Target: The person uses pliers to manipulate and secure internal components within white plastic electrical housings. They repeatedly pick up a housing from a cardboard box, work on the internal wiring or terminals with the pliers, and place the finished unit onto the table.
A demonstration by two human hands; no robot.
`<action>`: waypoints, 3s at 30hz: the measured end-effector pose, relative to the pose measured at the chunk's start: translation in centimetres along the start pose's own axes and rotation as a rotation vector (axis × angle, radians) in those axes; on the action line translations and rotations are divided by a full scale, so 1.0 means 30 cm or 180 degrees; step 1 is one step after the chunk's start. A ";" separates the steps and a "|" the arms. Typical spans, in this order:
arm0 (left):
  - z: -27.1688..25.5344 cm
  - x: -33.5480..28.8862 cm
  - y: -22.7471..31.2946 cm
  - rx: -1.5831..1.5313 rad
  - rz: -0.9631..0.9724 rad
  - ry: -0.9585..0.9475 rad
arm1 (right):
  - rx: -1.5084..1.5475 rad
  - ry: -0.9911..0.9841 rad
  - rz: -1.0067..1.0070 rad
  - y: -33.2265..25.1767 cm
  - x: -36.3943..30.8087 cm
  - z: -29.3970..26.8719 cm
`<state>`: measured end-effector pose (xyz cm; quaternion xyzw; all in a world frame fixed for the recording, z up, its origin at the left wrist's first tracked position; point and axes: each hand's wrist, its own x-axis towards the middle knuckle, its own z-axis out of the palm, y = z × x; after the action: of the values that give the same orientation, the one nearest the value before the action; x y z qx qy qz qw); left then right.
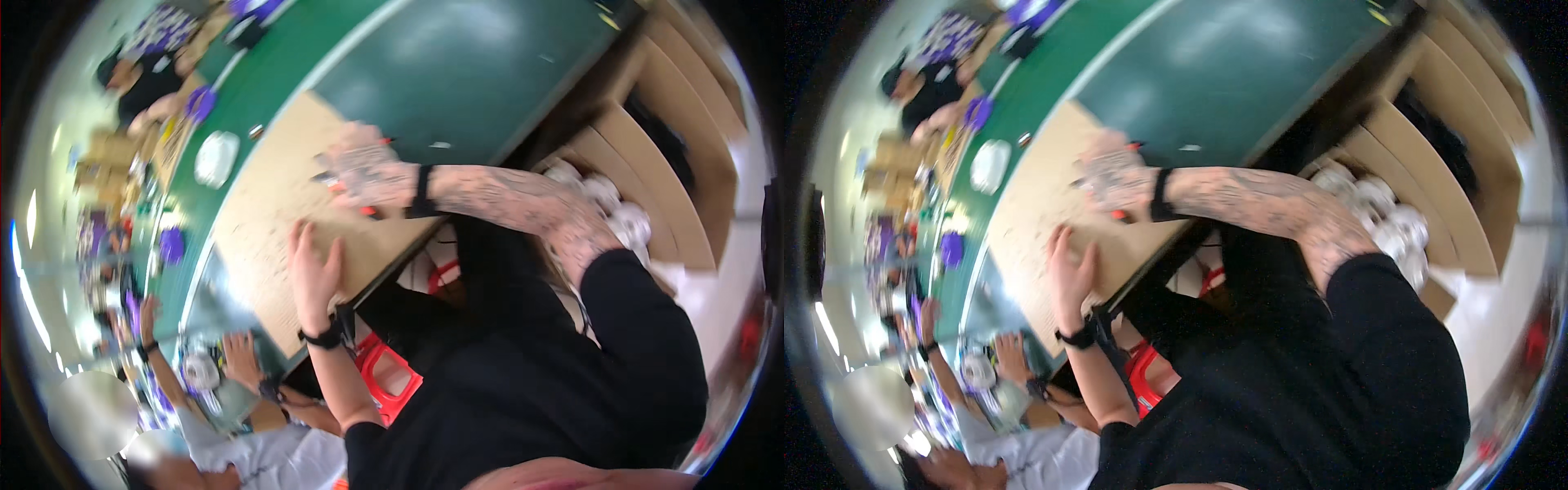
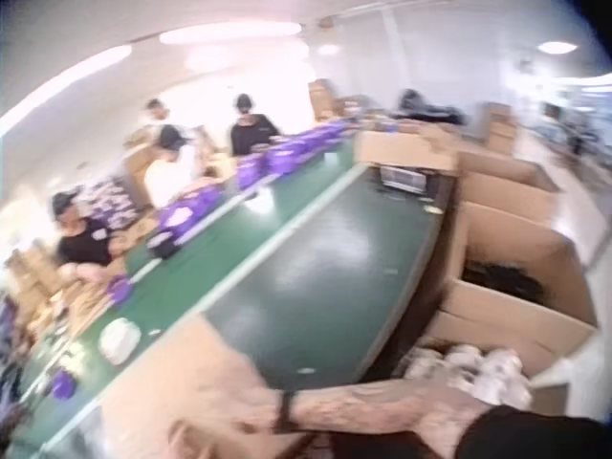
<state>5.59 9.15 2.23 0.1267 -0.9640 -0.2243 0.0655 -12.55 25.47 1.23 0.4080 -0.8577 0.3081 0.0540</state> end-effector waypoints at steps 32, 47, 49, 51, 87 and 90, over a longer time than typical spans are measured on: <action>0.131 -0.199 -0.065 0.0371 0.0171 0.0936 | 0.1024 0.2088 0.5708 0.504 -1.834 -0.321; -0.077 -0.192 0.251 -0.2891 0.1413 -0.1078 | 0.2269 0.1213 0.0101 -0.191 -0.719 -0.516; -0.123 -0.201 0.286 -0.4397 0.0820 -0.2043 | 0.1831 0.0805 -0.0057 -0.340 -0.558 -0.447; -0.089 -0.148 0.267 -0.4533 0.1310 -0.1123 | 0.0160 0.0821 -0.1018 -0.428 -0.404 -0.365; -0.089 0.361 -0.520 -0.6208 -0.0419 -0.0233 | 0.4874 -0.1698 0.0895 0.039 0.235 0.019; -0.098 0.362 -0.537 -0.6170 -0.0388 -0.0259 | 0.3748 -0.2000 0.0952 -0.002 0.265 -0.021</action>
<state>-0.82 -9.03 -1.64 0.0596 -0.3544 -0.9282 0.0964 -17.86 20.49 4.50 0.3165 -0.5694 0.5944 -0.4715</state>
